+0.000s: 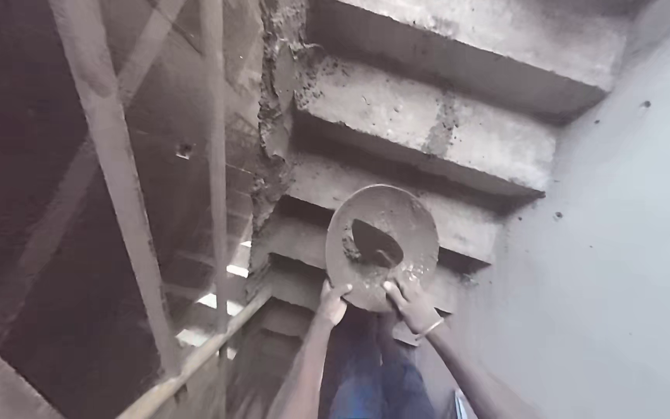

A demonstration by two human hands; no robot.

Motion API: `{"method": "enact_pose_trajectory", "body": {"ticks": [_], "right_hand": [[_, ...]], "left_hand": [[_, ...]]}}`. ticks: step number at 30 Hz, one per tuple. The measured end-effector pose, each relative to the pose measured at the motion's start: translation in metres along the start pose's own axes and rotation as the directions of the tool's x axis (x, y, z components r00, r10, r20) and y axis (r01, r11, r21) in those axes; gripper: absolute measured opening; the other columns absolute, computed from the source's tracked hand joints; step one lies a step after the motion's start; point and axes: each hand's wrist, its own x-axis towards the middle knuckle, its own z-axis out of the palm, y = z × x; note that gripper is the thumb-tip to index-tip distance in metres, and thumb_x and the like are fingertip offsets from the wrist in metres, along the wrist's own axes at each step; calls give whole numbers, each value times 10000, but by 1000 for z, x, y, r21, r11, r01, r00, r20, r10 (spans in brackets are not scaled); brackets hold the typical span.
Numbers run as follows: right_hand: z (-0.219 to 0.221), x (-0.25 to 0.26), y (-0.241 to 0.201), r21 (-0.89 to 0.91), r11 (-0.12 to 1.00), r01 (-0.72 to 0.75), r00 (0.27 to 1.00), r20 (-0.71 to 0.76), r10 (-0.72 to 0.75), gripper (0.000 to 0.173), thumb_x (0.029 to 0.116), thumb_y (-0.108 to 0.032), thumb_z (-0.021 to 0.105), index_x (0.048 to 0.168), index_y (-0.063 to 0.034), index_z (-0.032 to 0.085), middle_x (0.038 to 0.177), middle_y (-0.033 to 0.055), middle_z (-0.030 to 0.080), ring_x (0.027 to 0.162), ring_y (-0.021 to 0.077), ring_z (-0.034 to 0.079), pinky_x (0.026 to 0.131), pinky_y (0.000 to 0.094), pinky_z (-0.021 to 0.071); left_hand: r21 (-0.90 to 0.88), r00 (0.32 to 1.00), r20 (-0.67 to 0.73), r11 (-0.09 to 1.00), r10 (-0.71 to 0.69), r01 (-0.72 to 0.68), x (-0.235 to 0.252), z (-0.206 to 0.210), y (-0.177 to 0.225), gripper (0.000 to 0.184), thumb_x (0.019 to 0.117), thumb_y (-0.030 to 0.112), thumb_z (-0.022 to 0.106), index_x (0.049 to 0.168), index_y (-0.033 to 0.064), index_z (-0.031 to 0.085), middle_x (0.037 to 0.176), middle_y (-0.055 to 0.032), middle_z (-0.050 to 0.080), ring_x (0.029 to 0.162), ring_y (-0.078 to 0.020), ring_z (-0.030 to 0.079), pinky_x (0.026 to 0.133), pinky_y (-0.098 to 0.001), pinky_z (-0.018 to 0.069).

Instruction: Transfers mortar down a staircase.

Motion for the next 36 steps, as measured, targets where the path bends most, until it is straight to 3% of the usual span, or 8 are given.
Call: {"method": "enact_pose_trajectory", "body": {"ticks": [3,8,11,15,23,30,34,36], "right_hand": [[-11,-26,49,388,885,-258,962,21,271,468,1115,-399,336,1141,-62,660,686,1,549,518,113,476,495,306,449],[-46,-84,81,267,890,-368,844,-305,441,480,1123,-393,337,1160,-45,665,732,83,632,571,216,604,566,424,555],[-29,-78,99,374,797,-475,810,-169,561,500,1126,-406,341,1133,-28,669,787,109,631,634,232,587,620,436,525],[12,-86,122,760,598,-255,955,102,278,455,1102,-365,292,879,-89,578,527,-26,446,375,79,389,357,244,362],[22,-48,60,889,451,77,997,-76,-21,362,1007,-353,440,1095,-73,652,551,-37,489,375,60,422,342,230,393],[46,-34,-34,819,217,532,846,-504,-173,278,960,-324,676,1159,-139,617,603,-46,548,411,57,495,380,224,463],[112,-8,-62,685,290,668,730,-680,-76,227,1002,-321,644,1148,-187,535,612,-70,539,441,70,521,419,234,498],[164,25,-80,631,460,625,670,-736,99,243,1020,-255,579,1189,-117,472,614,-60,552,452,86,557,431,267,540]], "left_hand": [[19,1000,-5,999,28,-28,-19,11,-4,792,717,-128,656,1439,13,363,1189,-199,663,1026,-297,702,844,-507,616],[75,995,-12,993,97,-96,-50,25,-4,784,696,-123,662,1420,-3,386,1171,-180,673,1005,-266,710,835,-478,623],[95,992,5,987,126,-126,-71,30,-12,789,696,-133,651,1425,-1,380,1177,-172,675,1008,-261,713,833,-474,626],[58,992,-77,994,97,-93,-94,23,-25,822,722,-156,622,1463,37,324,1225,-186,643,1039,-278,693,841,-498,614],[-139,973,-231,989,9,-42,-115,-25,-48,803,756,-150,618,1469,80,328,1239,-215,640,1050,-342,683,841,-560,595],[-137,964,-266,991,-23,-14,-110,-108,-39,794,755,-99,655,1468,70,350,1238,-212,651,1066,-329,688,865,-548,598],[-79,949,-310,996,-64,42,-104,-165,-21,829,742,-111,647,1486,57,324,1263,-226,642,1088,-343,681,875,-558,595],[-51,954,-291,997,-72,60,-96,-193,-10,826,699,-85,675,1452,46,363,1226,-211,660,1055,-322,693,859,-539,601]]}}
